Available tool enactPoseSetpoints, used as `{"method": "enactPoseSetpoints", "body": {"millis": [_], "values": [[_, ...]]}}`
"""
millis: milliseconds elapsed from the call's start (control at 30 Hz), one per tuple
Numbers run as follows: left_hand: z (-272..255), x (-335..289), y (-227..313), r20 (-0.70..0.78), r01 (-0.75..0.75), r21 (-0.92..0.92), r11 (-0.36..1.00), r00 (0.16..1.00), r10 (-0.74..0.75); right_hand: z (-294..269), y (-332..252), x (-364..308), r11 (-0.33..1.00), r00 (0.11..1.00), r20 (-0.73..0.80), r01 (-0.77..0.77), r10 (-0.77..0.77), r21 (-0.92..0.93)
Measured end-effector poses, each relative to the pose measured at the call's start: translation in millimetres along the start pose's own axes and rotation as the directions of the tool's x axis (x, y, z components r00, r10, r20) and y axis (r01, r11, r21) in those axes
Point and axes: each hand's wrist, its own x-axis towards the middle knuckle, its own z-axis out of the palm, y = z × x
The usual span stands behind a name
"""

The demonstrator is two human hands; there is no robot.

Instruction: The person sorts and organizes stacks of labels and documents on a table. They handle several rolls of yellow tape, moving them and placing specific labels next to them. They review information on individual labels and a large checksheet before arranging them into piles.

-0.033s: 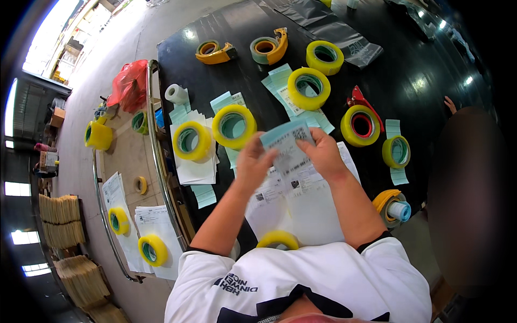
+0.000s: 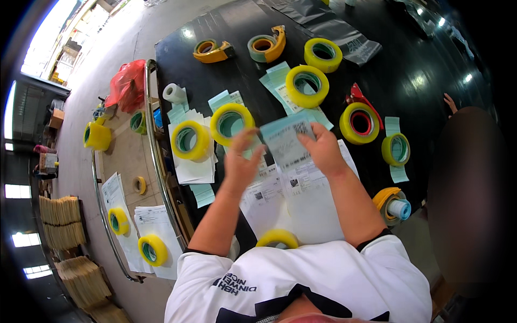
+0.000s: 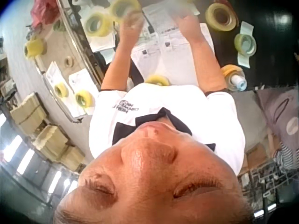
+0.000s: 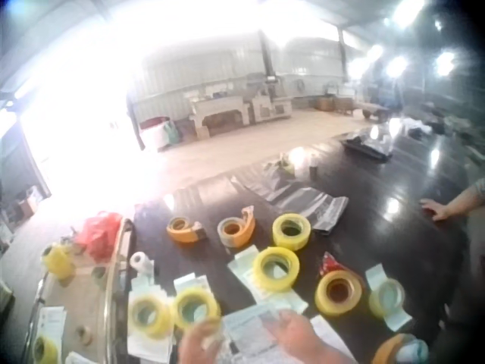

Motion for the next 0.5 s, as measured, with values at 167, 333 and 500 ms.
{"method": "enactPoseSetpoints", "body": {"millis": [167, 333, 500], "values": [[-51.0, 20.7, -5.1, 0.145, -0.159, 0.907, 0.389, 0.987, 0.064, 3.1, 1.6, 26.5, 0.997, 0.996, 0.05, 0.076, -0.077, 0.027], [-87.4, 43.8, -22.7, 0.077, 0.21, 0.37, 0.905, 0.964, -0.255, 46.0, 6.8, 23.7, 0.819, 0.865, 0.487, 0.189, 0.123, -0.542], [-114.7, 24.3, 34.4, -0.096, 0.301, 0.294, 0.907, 0.954, -0.285, 66.2, 20.5, 32.5, 0.593, 0.854, 0.519, 0.407, 0.022, -0.695]]}}
